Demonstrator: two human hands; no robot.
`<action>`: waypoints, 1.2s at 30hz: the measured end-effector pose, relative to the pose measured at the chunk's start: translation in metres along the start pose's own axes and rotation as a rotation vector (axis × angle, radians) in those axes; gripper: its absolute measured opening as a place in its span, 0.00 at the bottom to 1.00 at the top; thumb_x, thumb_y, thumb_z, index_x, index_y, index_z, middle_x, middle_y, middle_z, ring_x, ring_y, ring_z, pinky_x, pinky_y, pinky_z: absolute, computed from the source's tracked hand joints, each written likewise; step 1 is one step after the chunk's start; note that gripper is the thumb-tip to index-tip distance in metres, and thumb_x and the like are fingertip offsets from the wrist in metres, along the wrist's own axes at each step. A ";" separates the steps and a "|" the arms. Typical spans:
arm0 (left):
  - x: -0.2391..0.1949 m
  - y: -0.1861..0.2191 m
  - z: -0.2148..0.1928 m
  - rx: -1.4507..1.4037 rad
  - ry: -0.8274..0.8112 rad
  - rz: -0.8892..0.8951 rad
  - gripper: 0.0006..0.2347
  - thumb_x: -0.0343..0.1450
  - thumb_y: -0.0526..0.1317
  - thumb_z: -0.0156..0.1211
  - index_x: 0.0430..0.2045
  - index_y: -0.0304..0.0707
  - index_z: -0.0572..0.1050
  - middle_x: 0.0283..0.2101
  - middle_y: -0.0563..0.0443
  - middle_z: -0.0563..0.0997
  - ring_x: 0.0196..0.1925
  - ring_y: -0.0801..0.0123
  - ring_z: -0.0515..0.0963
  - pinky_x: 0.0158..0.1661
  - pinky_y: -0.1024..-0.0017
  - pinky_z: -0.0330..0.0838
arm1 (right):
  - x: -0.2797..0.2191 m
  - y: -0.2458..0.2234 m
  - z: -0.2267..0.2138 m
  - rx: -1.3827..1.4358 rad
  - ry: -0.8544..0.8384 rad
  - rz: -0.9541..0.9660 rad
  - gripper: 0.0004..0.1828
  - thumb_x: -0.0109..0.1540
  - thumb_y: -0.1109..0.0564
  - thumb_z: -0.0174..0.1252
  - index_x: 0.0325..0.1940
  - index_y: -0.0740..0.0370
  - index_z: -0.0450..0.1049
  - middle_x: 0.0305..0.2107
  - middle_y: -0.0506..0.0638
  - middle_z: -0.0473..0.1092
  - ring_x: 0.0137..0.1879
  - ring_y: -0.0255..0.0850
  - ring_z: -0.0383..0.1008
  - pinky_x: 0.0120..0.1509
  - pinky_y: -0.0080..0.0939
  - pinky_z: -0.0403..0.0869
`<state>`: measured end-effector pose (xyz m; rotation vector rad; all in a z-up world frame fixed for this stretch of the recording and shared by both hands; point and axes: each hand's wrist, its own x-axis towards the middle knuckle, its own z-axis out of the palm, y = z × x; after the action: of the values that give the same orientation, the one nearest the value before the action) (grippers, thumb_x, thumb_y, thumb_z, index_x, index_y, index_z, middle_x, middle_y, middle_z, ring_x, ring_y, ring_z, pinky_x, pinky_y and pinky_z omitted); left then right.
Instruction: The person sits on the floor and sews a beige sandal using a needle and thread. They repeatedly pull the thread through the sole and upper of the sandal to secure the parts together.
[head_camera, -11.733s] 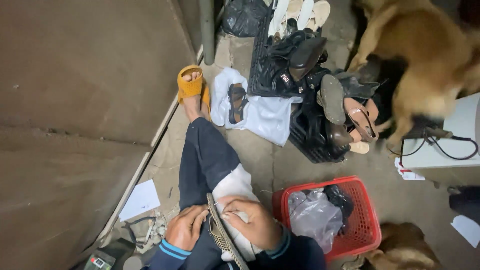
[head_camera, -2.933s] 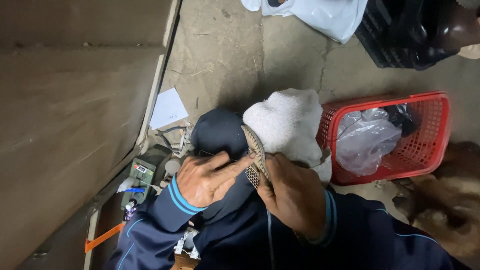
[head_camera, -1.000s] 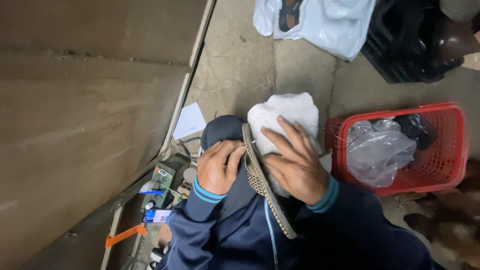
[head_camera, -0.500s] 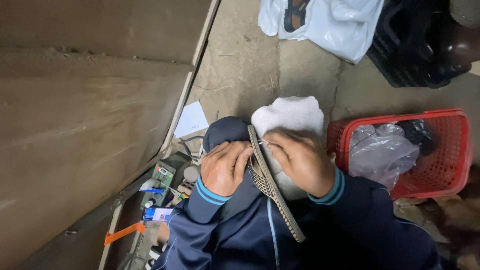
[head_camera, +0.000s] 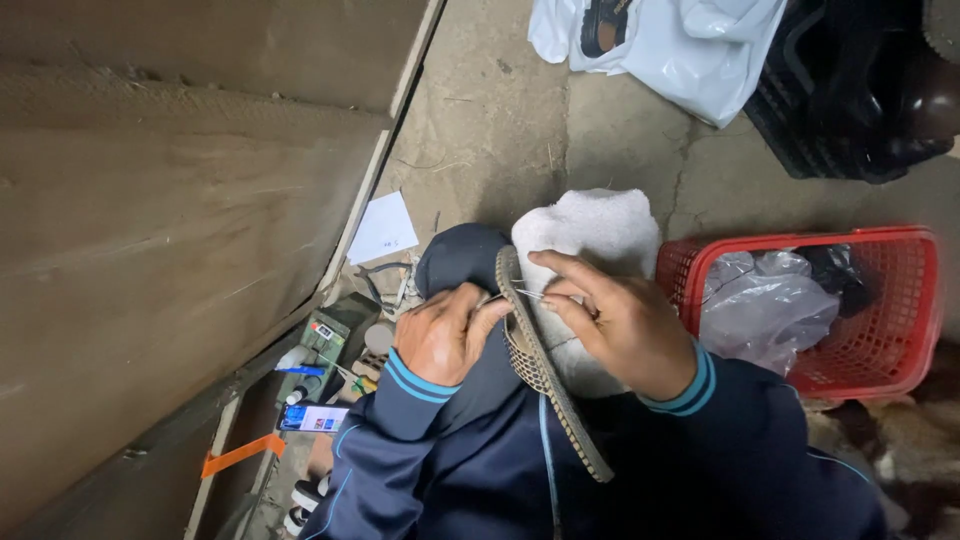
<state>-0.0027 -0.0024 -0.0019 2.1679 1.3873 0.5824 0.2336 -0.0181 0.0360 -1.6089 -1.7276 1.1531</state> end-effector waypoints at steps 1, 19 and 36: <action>-0.003 0.001 -0.006 0.001 0.001 0.002 0.15 0.74 0.51 0.62 0.22 0.42 0.75 0.17 0.45 0.76 0.24 0.49 0.81 0.27 0.59 0.76 | 0.000 0.000 0.003 0.000 0.002 -0.001 0.26 0.63 0.57 0.60 0.66 0.51 0.72 0.34 0.43 0.82 0.27 0.43 0.80 0.33 0.44 0.78; -0.023 -0.020 -0.007 -0.615 -0.053 -0.397 0.16 0.77 0.44 0.56 0.17 0.44 0.77 0.12 0.55 0.70 0.19 0.70 0.72 0.28 0.75 0.72 | -0.034 -0.007 -0.032 0.239 -0.020 -0.219 0.10 0.62 0.58 0.53 0.37 0.54 0.82 0.42 0.50 0.79 0.42 0.43 0.81 0.47 0.44 0.78; -0.013 0.015 0.006 -0.474 -0.017 -0.379 0.02 0.71 0.36 0.63 0.29 0.45 0.81 0.17 0.63 0.63 0.21 0.82 0.58 0.25 0.77 0.59 | -0.018 -0.028 0.025 -0.058 0.103 -0.037 0.27 0.60 0.51 0.64 0.61 0.63 0.69 0.52 0.50 0.72 0.29 0.39 0.72 0.51 0.39 0.74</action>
<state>0.0067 -0.0207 0.0016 1.4922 1.4283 0.6616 0.2009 -0.0400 0.0504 -1.6336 -1.7321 0.9938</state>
